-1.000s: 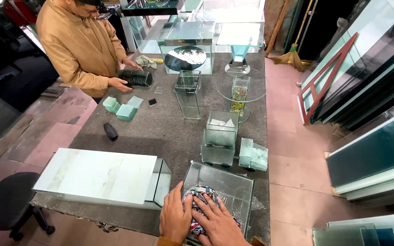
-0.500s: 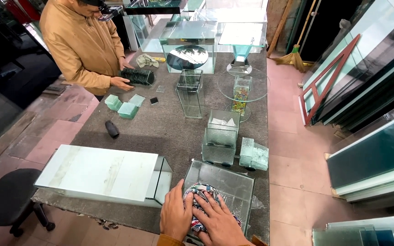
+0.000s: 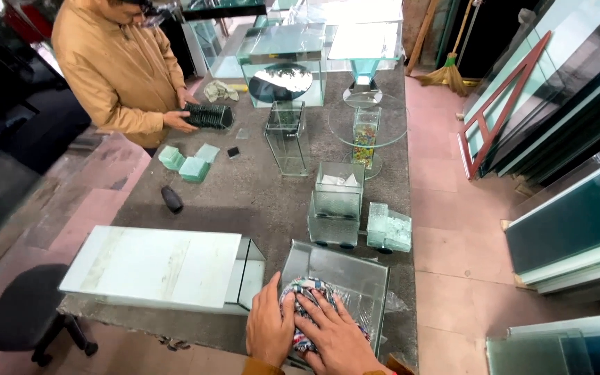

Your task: The person wipes a rectangular glass pane on a workbench using a patterned cloth. Another person in a tan jacket cleans a stack of small green glass pieces nearby. The camera wearer continues wiping the same glass pane repeatedly throughout the clip.

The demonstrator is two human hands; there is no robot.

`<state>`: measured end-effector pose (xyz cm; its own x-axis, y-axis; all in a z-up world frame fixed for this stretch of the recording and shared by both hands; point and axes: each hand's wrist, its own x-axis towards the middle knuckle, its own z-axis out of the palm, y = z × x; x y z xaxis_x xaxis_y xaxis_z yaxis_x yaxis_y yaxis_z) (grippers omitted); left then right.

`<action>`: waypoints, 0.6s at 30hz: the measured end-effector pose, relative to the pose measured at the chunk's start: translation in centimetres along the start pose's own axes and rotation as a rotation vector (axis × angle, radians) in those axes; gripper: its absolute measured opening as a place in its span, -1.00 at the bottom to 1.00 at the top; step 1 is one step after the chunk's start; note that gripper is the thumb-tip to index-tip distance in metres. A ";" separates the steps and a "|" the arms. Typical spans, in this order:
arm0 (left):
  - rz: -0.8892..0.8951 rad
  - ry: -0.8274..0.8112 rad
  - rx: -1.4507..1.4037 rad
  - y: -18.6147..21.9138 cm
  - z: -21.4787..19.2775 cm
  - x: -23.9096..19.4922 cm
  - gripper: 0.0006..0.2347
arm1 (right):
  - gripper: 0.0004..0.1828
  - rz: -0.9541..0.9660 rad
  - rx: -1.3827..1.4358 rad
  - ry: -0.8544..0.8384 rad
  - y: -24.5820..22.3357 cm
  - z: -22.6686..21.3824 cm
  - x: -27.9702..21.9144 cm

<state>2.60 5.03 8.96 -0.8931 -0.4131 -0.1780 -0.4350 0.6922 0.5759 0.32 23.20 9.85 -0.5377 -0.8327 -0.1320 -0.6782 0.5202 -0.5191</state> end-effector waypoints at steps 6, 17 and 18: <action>-0.064 -0.008 0.010 0.4 -0.3 -0.1 -0.46 | -0.13 -0.090 -0.037 0.160 0.9 2.4 0.4; -0.194 0.064 0.104 -0.4 0.1 0.4 -0.47 | 0.01 -0.104 -0.287 0.544 1.8 7.2 2.0; -0.213 0.072 0.103 -0.3 0.0 0.4 -0.47 | -0.11 -0.162 0.034 0.292 1.6 6.9 2.1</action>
<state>2.35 4.70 8.70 -0.7712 -0.5946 -0.2273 -0.6252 0.6400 0.4467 1.57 20.99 2.92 -0.5488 -0.8119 0.1991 -0.7517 0.3750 -0.5425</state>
